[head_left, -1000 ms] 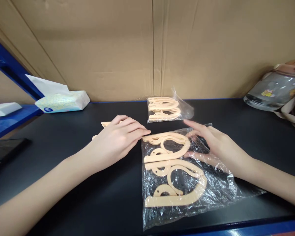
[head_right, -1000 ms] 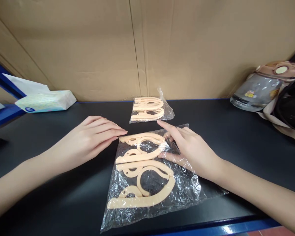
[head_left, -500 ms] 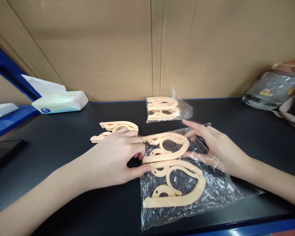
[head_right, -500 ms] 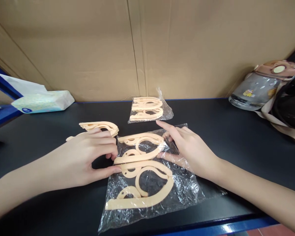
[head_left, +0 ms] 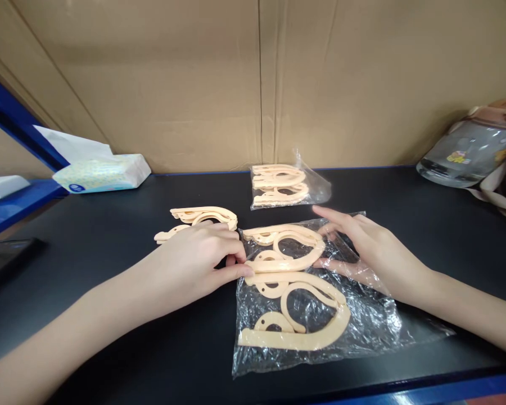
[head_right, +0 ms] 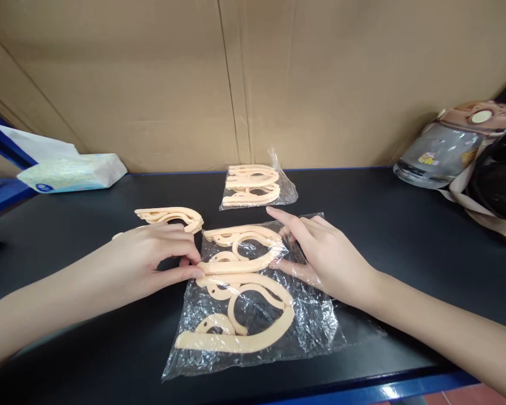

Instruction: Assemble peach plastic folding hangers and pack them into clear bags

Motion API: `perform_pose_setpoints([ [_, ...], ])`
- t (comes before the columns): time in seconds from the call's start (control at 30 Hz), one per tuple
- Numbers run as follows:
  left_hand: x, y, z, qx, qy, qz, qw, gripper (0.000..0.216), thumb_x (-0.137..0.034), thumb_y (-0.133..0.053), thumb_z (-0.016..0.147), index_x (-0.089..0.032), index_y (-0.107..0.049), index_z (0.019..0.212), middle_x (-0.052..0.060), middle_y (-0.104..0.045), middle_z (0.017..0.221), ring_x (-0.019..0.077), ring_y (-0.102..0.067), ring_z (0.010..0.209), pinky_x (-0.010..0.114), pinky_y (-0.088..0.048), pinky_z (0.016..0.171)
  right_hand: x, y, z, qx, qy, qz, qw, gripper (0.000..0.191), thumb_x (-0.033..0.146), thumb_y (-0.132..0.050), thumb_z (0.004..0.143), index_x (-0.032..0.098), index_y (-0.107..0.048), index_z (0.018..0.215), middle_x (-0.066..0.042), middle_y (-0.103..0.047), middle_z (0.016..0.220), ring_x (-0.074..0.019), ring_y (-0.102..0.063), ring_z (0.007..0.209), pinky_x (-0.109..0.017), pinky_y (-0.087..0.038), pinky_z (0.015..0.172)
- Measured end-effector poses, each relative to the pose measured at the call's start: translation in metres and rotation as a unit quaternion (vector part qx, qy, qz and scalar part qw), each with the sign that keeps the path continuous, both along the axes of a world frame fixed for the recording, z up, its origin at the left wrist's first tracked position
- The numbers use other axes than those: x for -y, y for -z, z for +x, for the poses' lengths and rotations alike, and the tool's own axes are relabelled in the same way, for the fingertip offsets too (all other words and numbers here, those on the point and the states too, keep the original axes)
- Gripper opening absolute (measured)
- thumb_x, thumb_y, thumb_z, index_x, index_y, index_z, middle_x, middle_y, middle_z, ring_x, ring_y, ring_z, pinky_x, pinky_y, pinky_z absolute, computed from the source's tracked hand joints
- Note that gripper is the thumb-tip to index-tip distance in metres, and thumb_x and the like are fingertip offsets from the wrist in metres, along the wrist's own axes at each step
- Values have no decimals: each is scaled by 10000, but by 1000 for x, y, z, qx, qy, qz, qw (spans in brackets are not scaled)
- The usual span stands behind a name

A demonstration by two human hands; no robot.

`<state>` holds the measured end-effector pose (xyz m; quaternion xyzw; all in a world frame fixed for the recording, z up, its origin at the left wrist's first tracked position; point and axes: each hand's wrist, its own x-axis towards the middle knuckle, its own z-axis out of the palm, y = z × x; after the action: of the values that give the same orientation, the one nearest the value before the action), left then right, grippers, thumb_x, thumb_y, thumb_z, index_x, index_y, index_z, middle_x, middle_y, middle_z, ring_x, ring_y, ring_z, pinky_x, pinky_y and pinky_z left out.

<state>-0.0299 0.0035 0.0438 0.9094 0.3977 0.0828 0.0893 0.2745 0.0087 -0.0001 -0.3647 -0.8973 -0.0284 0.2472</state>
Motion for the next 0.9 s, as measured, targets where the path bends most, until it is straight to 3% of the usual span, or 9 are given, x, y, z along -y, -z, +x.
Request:
perform_pose_setpoints([
  [0.33, 1, -1, 2, -21, -35, 16, 999, 336, -511, -670, 845, -221, -559, 716, -28, -601, 690, 161, -527, 617, 274, -288, 526, 1, -2, 1, 12, 4, -5, 1000, 626, 445, -529, 958, 188, -301, 1482, -70, -711, 999, -231, -661, 826, -384, -532, 769],
  [0.67, 6, -6, 7, -56, -25, -1, 998, 454, -568, -732, 757, -212, -460, 685, -27, -563, 667, 154, -494, 598, 253, -248, 492, -2, -1, 0, 19, 1, -5, 1000, 628, 449, -544, 953, 160, -312, 1461, -63, -707, 1011, -215, -644, 830, -374, -519, 780],
  [0.8, 4, -12, 2, -67, -33, 0, 997, 484, -636, -710, 740, -216, -469, 706, -24, -568, 687, 159, -503, 592, 261, -296, 505, 0, -4, 1, 21, 1, -13, 1000, 641, 472, -518, 961, 156, -292, 1471, -68, -702, 1013, -216, -647, 827, -379, -519, 780],
  [0.9, -2, -21, -11, -47, -32, 55, 997, 419, -623, -645, 808, -217, -540, 817, -2, -609, 821, 186, -566, 711, 275, -397, 610, 0, -9, 4, 22, -8, -40, 999, 714, 531, -509, 948, 152, -251, 1496, -70, -700, 1020, -216, -655, 835, -379, -527, 783],
])
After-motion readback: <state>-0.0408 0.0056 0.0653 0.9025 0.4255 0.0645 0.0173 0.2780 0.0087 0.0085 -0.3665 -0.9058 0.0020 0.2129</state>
